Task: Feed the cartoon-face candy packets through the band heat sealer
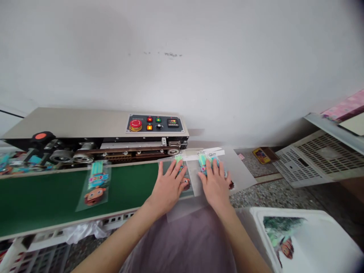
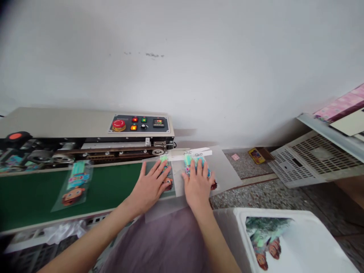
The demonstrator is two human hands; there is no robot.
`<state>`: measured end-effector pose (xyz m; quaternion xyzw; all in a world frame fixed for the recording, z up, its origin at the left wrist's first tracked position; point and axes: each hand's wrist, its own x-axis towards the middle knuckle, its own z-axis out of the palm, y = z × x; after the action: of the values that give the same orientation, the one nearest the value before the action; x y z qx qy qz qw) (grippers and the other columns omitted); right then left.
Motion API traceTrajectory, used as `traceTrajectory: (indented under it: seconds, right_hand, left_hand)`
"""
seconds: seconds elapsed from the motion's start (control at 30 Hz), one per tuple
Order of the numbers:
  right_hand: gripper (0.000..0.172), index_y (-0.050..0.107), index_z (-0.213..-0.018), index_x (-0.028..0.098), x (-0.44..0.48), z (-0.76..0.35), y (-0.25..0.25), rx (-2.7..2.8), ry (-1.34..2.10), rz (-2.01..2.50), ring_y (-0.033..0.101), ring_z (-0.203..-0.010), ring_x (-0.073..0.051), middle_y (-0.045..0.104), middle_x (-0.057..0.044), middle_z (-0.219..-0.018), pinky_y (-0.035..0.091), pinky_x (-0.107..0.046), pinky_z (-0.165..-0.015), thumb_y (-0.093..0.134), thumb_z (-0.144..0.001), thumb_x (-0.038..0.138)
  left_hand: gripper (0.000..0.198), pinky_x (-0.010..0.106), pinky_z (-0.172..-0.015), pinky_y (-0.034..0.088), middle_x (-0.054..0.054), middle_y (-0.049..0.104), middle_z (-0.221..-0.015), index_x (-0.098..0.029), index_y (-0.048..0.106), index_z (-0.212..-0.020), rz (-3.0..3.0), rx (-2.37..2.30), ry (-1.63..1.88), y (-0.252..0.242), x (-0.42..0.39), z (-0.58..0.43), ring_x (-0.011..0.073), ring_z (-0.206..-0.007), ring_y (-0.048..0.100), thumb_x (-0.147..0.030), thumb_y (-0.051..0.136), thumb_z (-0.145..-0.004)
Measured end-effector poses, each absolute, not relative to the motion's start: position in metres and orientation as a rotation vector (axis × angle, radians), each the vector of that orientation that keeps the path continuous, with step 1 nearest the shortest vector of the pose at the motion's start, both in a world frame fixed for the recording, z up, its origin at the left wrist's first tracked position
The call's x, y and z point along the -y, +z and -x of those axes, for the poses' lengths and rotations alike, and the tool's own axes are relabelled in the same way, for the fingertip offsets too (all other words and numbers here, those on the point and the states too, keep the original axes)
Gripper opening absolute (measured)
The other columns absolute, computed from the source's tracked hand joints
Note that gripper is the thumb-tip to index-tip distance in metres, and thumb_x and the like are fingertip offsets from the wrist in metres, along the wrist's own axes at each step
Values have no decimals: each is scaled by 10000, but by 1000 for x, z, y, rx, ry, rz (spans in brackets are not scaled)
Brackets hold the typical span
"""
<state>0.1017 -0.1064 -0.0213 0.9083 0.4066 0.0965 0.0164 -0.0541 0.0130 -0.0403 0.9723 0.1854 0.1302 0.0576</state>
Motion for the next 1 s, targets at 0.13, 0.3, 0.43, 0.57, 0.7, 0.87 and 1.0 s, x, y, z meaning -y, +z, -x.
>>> traceTrajectory:
  seconds: [0.13,0.3,0.43,0.57,0.7,0.87,1.0]
  right_hand:
    - [601,448,-1516,140,88,-71,-14,-1412,258,-2838,293,-1481,-386,375,-166,-1603,187,-652,-1168,359,-1040,496]
    - [533,442,-1522,183,97,-86,1,-1433,283,-2828,303,-1480,-357,402,-103,-1599,244,-633,-1152,290,-1062,405]
    - [486,497,-1488,254,114,-111,1,-1418,267,-2766,291,-1478,-354,407,-51,-1602,264,-628,-1134,298,-1048,295]
    - [460,591,-1406,268,102,-118,3,-1627,253,-2782,388,-1383,-315,519,-43,-1522,312,-509,-1114,336,-1026,225]
    - [486,671,-1309,265,64,-121,8,-1846,42,-2812,523,-1145,-236,658,-69,-1266,403,-352,-970,375,-961,100]
    - [469,714,-1218,292,40,-125,7,-1848,37,-2784,498,-1146,-250,634,-70,-1220,379,-363,-927,441,-907,70]
    - [443,734,-1141,268,45,-125,6,-1878,39,-2815,502,-1161,-246,642,-67,-1232,382,-363,-937,427,-899,60]
  left_hand:
    - [537,719,-1189,145,135,359,-1618,-179,471,-1495,-2927,-747,303,-24,-18,67,349,-1506,301,-427,272,-1063]
    - [540,683,-1213,158,144,383,-1604,-140,468,-1492,-2896,-647,365,-9,-7,49,317,-1502,319,-389,235,-1072]
    - [578,700,-1194,180,134,319,-1639,-214,391,-1543,-2897,-464,391,-22,6,24,318,-1525,263,-500,245,-1062]
    - [596,710,-1196,140,136,284,-1654,-216,347,-1558,-2914,-402,352,-37,5,21,309,-1539,223,-525,257,-1057]
    - [599,721,-1192,120,159,262,-1657,-196,346,-1552,-2909,-378,315,-34,0,26,323,-1542,212,-524,286,-1054]
    - [576,718,-1190,122,162,267,-1654,-212,405,-1516,-2896,-357,284,-30,0,28,330,-1544,199,-534,297,-1051]
    - [576,704,-1199,101,152,269,-1656,-221,377,-1535,-2889,-356,295,-29,-1,28,318,-1544,206,-523,266,-1057]
